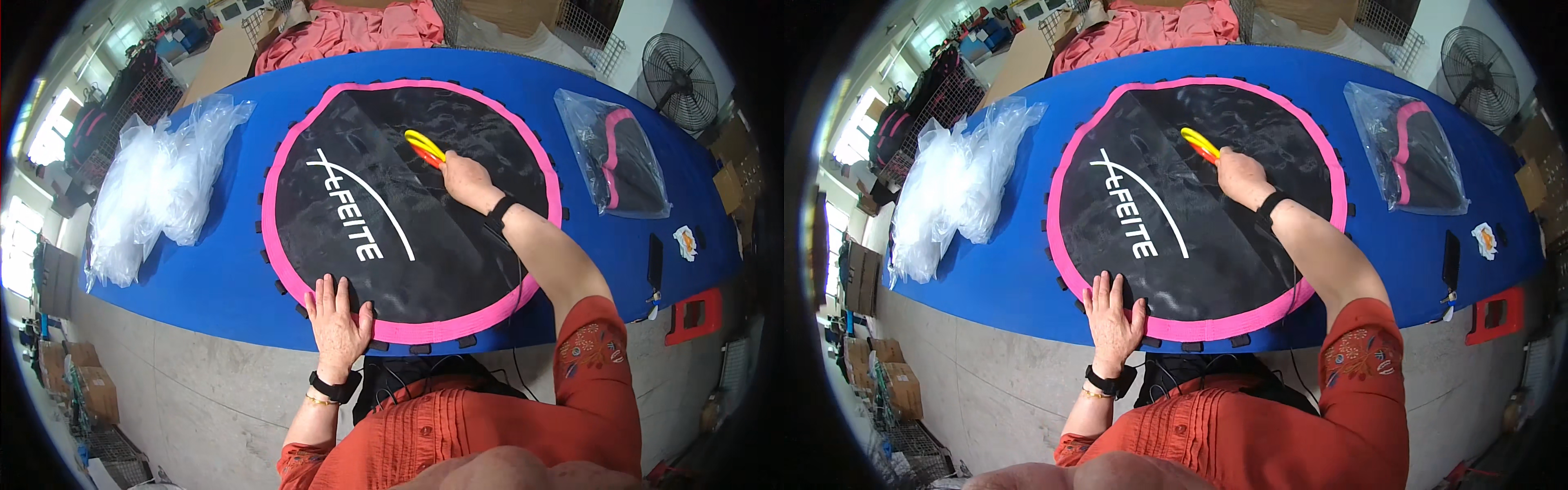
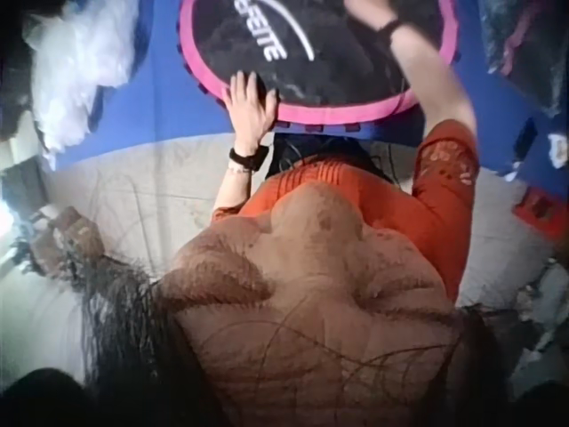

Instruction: The worker is attaching a pink border trim to a black circular mesh disk using a hand tool to press and secure the edges.

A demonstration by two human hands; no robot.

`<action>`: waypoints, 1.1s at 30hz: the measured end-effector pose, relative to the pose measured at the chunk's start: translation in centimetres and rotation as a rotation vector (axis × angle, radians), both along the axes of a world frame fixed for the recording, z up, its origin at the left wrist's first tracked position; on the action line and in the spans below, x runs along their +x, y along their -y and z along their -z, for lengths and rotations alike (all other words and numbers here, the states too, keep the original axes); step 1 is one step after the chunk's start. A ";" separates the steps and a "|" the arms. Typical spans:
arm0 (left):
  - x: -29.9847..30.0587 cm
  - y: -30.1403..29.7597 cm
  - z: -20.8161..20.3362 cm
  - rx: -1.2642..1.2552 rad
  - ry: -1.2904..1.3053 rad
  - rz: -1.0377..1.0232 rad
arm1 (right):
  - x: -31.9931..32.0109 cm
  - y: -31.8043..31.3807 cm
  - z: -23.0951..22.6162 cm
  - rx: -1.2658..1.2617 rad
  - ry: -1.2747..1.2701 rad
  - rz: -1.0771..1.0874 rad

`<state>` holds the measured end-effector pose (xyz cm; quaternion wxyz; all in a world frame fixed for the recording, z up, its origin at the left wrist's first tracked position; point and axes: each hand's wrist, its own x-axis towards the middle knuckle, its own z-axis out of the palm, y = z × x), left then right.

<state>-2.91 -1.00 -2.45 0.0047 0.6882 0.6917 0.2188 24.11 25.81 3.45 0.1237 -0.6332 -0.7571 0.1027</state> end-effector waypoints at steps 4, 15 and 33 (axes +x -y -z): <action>0.1 0.0 -0.1 0.001 0.013 0.003 | 1.0 -1.1 0.9 0.069 0.000 0.024; 0.0 0.2 -0.1 0.023 0.042 0.000 | -2.0 -1.5 0.4 0.042 0.012 -0.088; 0.2 0.7 -1.3 0.164 0.087 0.165 | -4.8 -1.8 1.3 0.101 -0.042 -0.133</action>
